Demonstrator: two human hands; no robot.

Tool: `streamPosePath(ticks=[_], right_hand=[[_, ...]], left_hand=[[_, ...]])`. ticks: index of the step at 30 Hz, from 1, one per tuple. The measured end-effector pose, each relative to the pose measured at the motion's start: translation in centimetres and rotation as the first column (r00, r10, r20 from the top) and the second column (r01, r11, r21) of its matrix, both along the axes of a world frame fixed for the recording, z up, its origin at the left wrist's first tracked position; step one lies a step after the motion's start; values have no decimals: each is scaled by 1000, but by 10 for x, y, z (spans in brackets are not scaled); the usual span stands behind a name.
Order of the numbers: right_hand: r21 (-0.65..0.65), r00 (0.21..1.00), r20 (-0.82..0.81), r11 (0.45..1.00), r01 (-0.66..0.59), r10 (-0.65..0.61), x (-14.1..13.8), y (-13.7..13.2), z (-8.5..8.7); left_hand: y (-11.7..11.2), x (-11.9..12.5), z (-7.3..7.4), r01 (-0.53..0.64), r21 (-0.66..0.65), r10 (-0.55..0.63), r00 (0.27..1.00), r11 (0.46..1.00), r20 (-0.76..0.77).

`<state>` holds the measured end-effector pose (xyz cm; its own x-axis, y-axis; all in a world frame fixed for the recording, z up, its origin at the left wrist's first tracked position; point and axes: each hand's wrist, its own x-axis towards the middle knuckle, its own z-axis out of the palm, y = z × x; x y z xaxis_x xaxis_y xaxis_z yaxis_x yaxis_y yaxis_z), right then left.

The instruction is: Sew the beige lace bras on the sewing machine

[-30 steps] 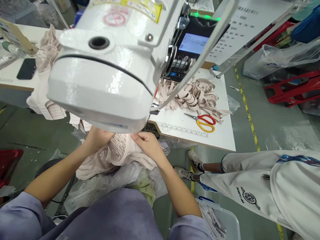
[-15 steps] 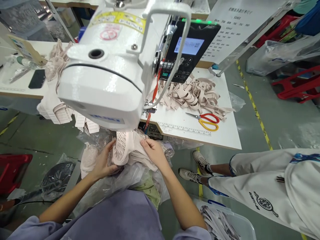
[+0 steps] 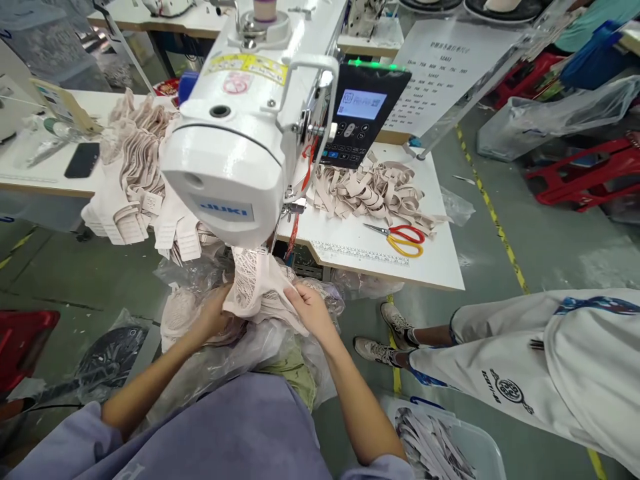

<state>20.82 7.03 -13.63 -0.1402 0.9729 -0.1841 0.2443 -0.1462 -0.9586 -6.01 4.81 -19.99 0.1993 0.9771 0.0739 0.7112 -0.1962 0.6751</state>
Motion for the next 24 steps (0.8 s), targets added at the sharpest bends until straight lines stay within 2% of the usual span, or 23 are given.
streamPosePath(ticks=[2,4,6,7,9,11,12,13,15,17,19,20,21,23,24], right_hand=[[-29,999,40,999,-34,35,16,-5,2],[-29,988,146,998,-48,51,41,-11,1],[-4,941,339,1000,-11,12,70,-16,-6],[-9,887,461,1000,15,-9,85,-19,-11],[-77,721,693,994,80,-4,109,-24,-23],[-163,553,831,975,150,54,124,-28,-34],[-191,495,865,966,173,82,126,-29,-39],[-193,461,883,965,176,93,123,-28,-44],[-97,461,886,991,93,43,107,-22,-53],[109,565,823,992,-65,-54,78,-8,-63],[311,708,698,937,-162,-109,41,10,-77],[344,748,656,922,-179,-99,23,18,-85],[325,757,649,926,-191,-72,7,25,-93],[201,718,697,958,-205,8,-18,29,-111],[136,688,724,968,-209,47,-26,25,-119]], left_hand=[[11,-21,14,-15,4,15,1000,1000,4],[24,-37,30,-63,48,63,998,997,-1],[36,-39,40,-74,175,84,995,982,-51],[40,-32,39,-38,226,62,993,973,-100],[40,-9,29,97,212,-51,976,973,-212],[31,21,9,247,39,-227,934,968,-276],[25,35,-2,305,-47,-306,909,951,-283],[17,46,-12,338,-97,-351,893,936,-280],[5,60,-24,382,-137,-405,877,914,-258],[-3,59,-25,404,-134,-425,878,905,-222],[-4,43,-16,365,-157,-392,895,918,-215],[-3,30,-10,309,-180,-345,909,934,-234],[-2,14,-3,226,-208,-278,921,952,-274],[-2,-25,8,7,-247,-107,913,969,-394],[-2,-46,11,-110,-253,-20,888,961,-460]])
